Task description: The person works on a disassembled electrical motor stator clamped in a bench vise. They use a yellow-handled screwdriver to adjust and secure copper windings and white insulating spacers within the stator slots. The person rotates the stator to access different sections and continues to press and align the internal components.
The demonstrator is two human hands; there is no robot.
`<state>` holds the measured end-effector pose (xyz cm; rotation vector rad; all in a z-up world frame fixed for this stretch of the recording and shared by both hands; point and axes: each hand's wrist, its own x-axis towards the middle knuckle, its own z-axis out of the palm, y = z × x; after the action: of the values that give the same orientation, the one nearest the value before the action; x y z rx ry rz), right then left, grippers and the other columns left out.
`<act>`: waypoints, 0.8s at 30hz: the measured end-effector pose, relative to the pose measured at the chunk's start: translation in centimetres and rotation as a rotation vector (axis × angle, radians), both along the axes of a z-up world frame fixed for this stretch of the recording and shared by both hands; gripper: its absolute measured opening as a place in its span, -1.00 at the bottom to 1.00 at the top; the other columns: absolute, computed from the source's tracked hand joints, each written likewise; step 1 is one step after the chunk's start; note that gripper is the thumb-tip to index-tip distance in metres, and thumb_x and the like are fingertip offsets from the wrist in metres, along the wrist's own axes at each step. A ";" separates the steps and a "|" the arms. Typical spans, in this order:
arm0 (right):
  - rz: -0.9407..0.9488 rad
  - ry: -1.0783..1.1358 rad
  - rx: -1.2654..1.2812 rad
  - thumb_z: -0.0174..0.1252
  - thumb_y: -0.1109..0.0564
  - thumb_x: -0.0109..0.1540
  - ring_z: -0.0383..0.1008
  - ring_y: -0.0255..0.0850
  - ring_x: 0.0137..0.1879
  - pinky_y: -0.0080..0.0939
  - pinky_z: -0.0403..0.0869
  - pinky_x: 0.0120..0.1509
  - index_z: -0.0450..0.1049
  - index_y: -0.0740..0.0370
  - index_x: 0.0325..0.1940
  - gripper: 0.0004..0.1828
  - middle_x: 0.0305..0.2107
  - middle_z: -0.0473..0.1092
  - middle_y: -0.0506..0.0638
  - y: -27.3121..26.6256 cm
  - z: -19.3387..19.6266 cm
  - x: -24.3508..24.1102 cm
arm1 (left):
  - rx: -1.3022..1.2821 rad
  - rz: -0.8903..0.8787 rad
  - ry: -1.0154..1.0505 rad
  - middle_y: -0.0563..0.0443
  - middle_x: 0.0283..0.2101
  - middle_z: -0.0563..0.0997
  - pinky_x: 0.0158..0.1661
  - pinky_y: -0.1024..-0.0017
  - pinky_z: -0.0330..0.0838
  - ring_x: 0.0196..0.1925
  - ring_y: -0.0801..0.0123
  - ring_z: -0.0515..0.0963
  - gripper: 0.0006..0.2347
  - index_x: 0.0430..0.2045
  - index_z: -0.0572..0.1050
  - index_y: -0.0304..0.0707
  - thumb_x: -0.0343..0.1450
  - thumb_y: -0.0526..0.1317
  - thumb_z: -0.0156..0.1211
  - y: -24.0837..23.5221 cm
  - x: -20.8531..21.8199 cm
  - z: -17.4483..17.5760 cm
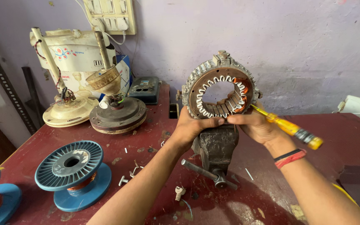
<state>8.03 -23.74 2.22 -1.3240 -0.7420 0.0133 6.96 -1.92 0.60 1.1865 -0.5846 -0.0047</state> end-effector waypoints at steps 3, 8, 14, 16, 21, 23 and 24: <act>0.087 0.059 0.153 0.40 0.11 0.08 0.38 -0.03 0.30 0.03 0.24 0.54 0.40 0.20 0.06 -0.49 0.07 0.45 0.10 -3.1 -0.1 1.2 | 0.057 0.019 0.009 -0.27 -0.06 0.65 0.11 0.13 0.57 -0.03 0.07 0.66 -0.45 0.00 0.48 -0.52 0.11 -0.36 0.53 0.3 0.3 0.0; -0.244 0.375 0.352 0.10 -0.08 0.21 0.45 0.00 0.04 0.11 0.39 0.26 0.59 0.30 -0.13 -0.60 -0.18 0.49 0.15 -8.7 -0.2 3.8 | 0.196 -0.189 -0.012 -0.28 0.32 0.43 0.45 0.00 0.00 0.44 -0.13 0.34 -0.09 0.31 0.18 -0.37 0.02 -0.22 0.57 5.5 0.9 3.2; -0.849 0.385 -0.395 0.10 -0.09 0.34 0.36 -0.13 -0.48 -0.13 0.28 -0.40 0.52 0.30 -0.42 -0.58 -0.55 0.47 0.08 -11.0 -2.3 6.1 | 0.692 0.660 -0.190 -0.10 0.04 0.65 0.09 0.38 0.50 0.07 0.30 0.62 -0.45 0.07 0.50 -0.28 0.17 -0.23 0.51 12.5 -1.4 9.3; -0.841 0.340 -0.552 0.22 -0.12 0.30 0.26 -0.19 -0.56 -0.16 0.20 -0.48 0.49 0.34 -0.42 -0.55 -0.63 0.35 0.04 -10.7 -3.2 6.5 | 0.370 0.961 -0.425 0.00 -0.32 0.68 -0.26 0.55 0.53 -0.30 0.46 0.61 -0.81 -0.24 0.64 -0.40 0.33 -0.30 0.40 12.2 -3.4 10.8; -0.808 0.359 -0.879 0.34 -0.08 0.21 0.18 -0.18 -0.63 -0.11 0.15 -0.56 0.53 0.41 -0.48 -0.55 -0.71 0.27 0.03 -9.9 -4.9 7.0 | -0.028 1.123 -0.897 0.20 -0.57 0.42 -0.50 0.66 0.02 -0.57 0.72 0.28 -0.94 -0.36 0.57 -0.34 0.44 -0.41 0.36 10.8 -10.5 12.8; -0.759 0.371 -1.104 0.39 -0.02 0.17 0.19 -0.13 -0.67 -0.07 0.17 -0.58 0.50 0.47 -0.51 -0.55 -0.73 0.27 0.08 -9.4 -5.3 6.8 | -0.081 1.125 -0.927 0.23 -0.62 0.40 -0.52 0.63 -0.02 -0.61 0.71 0.26 -0.94 -0.40 0.56 -0.32 0.38 -0.41 0.35 10.0 -12.1 13.4; -0.742 0.359 -1.190 0.36 0.04 0.17 0.26 -0.15 -0.68 -0.08 0.22 -0.58 0.53 0.47 -0.51 -0.61 -0.73 0.33 0.08 -9.1 -5.5 6.6 | -0.102 1.098 -0.925 0.23 -0.62 0.41 -0.52 0.63 -0.03 -0.62 0.71 0.25 -0.94 -0.41 0.57 -0.33 0.38 -0.42 0.34 9.5 -12.5 13.5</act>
<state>14.59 -32.84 -3.25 -2.5759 0.1994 0.1070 -5.59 7.59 14.14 1.2419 -0.6315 1.5471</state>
